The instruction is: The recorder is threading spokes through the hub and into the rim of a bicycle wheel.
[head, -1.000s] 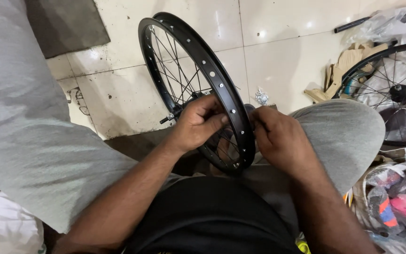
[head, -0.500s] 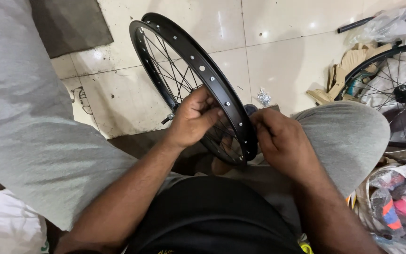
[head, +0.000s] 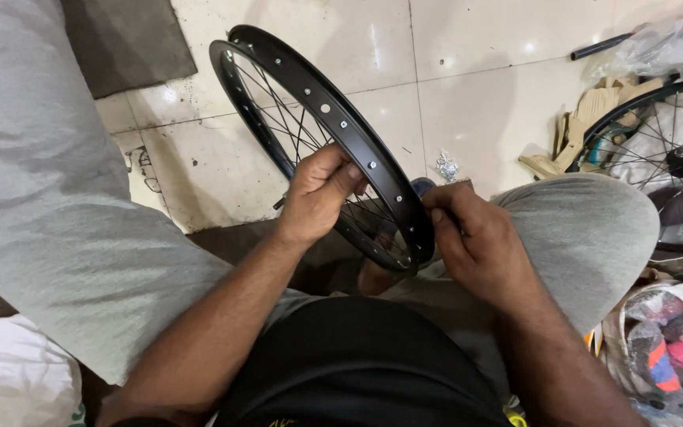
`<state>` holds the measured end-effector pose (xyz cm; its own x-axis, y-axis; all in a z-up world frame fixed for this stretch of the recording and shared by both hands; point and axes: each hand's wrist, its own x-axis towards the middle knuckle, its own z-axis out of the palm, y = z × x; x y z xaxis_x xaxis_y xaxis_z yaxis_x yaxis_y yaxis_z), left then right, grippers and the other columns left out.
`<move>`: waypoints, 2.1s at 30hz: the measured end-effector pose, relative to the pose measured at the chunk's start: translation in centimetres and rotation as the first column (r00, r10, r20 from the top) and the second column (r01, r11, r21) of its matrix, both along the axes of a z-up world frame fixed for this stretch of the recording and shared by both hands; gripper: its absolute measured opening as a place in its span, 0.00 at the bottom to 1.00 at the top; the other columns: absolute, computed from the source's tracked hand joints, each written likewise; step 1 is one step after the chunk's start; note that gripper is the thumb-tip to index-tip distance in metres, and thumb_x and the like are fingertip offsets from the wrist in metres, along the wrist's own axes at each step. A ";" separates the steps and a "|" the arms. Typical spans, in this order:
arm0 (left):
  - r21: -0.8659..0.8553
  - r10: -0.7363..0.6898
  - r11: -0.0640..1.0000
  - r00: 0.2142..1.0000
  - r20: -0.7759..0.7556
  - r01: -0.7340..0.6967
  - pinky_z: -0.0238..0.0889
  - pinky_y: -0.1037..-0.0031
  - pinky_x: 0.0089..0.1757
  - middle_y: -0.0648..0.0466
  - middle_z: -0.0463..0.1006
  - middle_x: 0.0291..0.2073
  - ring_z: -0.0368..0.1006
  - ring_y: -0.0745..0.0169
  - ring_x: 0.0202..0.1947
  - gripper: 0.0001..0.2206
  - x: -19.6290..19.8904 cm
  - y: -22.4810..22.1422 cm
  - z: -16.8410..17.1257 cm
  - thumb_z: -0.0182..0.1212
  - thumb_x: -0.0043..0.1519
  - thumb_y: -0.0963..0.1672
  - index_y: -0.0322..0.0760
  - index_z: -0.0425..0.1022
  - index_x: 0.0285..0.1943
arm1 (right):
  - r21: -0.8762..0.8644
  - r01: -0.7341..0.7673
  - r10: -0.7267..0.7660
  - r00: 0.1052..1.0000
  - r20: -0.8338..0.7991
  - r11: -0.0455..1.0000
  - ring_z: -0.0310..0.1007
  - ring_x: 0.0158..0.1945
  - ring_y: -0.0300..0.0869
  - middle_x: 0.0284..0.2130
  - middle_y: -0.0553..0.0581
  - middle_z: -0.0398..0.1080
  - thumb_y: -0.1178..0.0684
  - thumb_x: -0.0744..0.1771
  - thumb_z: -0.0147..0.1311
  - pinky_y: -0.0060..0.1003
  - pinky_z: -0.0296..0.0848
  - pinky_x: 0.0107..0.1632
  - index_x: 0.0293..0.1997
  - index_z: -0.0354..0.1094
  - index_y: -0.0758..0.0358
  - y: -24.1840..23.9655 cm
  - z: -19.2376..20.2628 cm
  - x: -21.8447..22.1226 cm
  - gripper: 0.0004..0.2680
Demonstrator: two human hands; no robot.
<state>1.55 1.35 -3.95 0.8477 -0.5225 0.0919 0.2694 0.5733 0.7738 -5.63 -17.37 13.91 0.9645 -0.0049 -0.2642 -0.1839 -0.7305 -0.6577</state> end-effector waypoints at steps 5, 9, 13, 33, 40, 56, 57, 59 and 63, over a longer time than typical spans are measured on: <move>-0.006 -0.006 1.000 1.000 -0.005 0.006 0.72 0.76 0.41 0.55 0.78 0.40 0.74 0.70 0.39 0.04 1.0 0.3 3.8 0.54 0.72 0.39 0.33 0.73 0.52 | 0.051 -0.020 0.019 1.000 0.018 0.998 0.78 0.29 0.39 0.30 0.57 0.75 0.59 0.71 0.48 0.33 0.77 0.29 0.50 0.66 0.67 0.1 0.3 -0.2 0.05; 0.012 0.012 1.000 1.000 0.014 -0.012 0.71 0.77 0.39 0.55 0.77 0.39 0.72 0.71 0.37 0.04 0.6 0.3 2.2 0.56 0.71 0.39 0.33 0.73 0.52 | 0.071 -0.090 0.085 0.994 0.063 0.993 0.81 0.37 0.42 0.39 0.61 0.77 0.55 0.71 0.52 0.34 0.81 0.38 0.58 0.64 0.69 0.7 0.9 0.2 0.11; 0.050 -0.006 0.999 1.000 -0.007 0.006 0.72 0.77 0.39 0.56 0.78 0.38 0.73 0.72 0.36 0.05 0.8 0.3 2.5 0.54 0.73 0.39 0.33 0.75 0.52 | -0.148 -0.145 0.141 0.989 -0.036 0.978 0.80 0.29 0.47 0.34 0.64 0.77 0.47 0.64 0.63 0.40 0.79 0.33 0.59 0.63 0.72 1.5 1.0 0.5 0.22; 0.100 0.005 0.995 0.997 -0.079 0.003 0.74 0.76 0.38 0.55 0.78 0.36 0.75 0.70 0.36 0.05 0.8 0.3 2.5 0.53 0.72 0.39 0.32 0.76 0.50 | -0.217 -0.126 0.104 0.988 -0.113 0.968 0.80 0.32 0.52 0.34 0.66 0.76 0.46 0.64 0.62 0.46 0.79 0.36 0.62 0.60 0.71 1.9 0.5 0.5 0.24; 0.123 0.011 0.992 0.997 -0.075 -0.002 0.68 0.77 0.36 0.58 0.76 0.33 0.69 0.72 0.33 0.05 0.1 0.0 0.0 0.55 0.74 0.39 0.33 0.77 0.52 | -0.226 -0.112 0.085 0.988 -0.126 0.968 0.80 0.33 0.54 0.34 0.67 0.76 0.46 0.64 0.61 0.47 0.78 0.36 0.63 0.60 0.69 2.2 0.5 0.4 0.23; 0.083 -0.003 0.997 0.997 -0.076 0.009 0.71 0.77 0.39 0.56 0.77 0.35 0.74 0.69 0.36 0.05 0.7 1.0 0.7 0.54 0.74 0.40 0.32 0.75 0.52 | -0.178 -0.095 0.102 0.994 0.028 0.979 0.80 0.36 0.56 0.36 0.65 0.76 0.50 0.65 0.62 0.47 0.77 0.38 0.60 0.62 0.68 3.4 1.0 0.5 0.20; 0.081 -0.003 0.997 0.997 -0.075 0.009 0.71 0.77 0.39 0.56 0.77 0.35 0.74 0.69 0.36 0.05 1.0 1.1 1.6 0.54 0.74 0.40 0.32 0.75 0.52 | -0.180 -0.094 0.101 0.994 0.030 0.979 0.80 0.36 0.56 0.36 0.65 0.76 0.50 0.65 0.62 0.47 0.77 0.38 0.60 0.62 0.68 3.5 0.9 0.5 0.20; 0.118 0.058 0.991 0.998 -0.011 -0.057 0.76 0.74 0.44 0.53 0.79 0.39 0.78 0.65 0.40 0.06 1.6 1.1 3.5 0.54 0.71 0.40 0.33 0.73 0.53 | -0.168 -0.082 0.078 0.996 -0.030 0.982 0.81 0.35 0.54 0.33 0.63 0.77 0.51 0.65 0.60 0.46 0.78 0.37 0.63 0.58 0.68 3.6 0.9 0.5 0.21; 0.254 0.277 0.922 0.956 0.095 -0.292 0.77 0.69 0.49 0.50 0.80 0.44 0.79 0.61 0.44 0.07 3.5 2.9 3.3 0.56 0.71 0.41 0.32 0.74 0.54 | -0.236 -0.105 0.082 0.991 -0.106 0.966 0.80 0.31 0.54 0.30 0.64 0.75 0.52 0.65 0.60 0.47 0.79 0.33 0.66 0.49 0.70 3.3 -0.6 0.6 0.26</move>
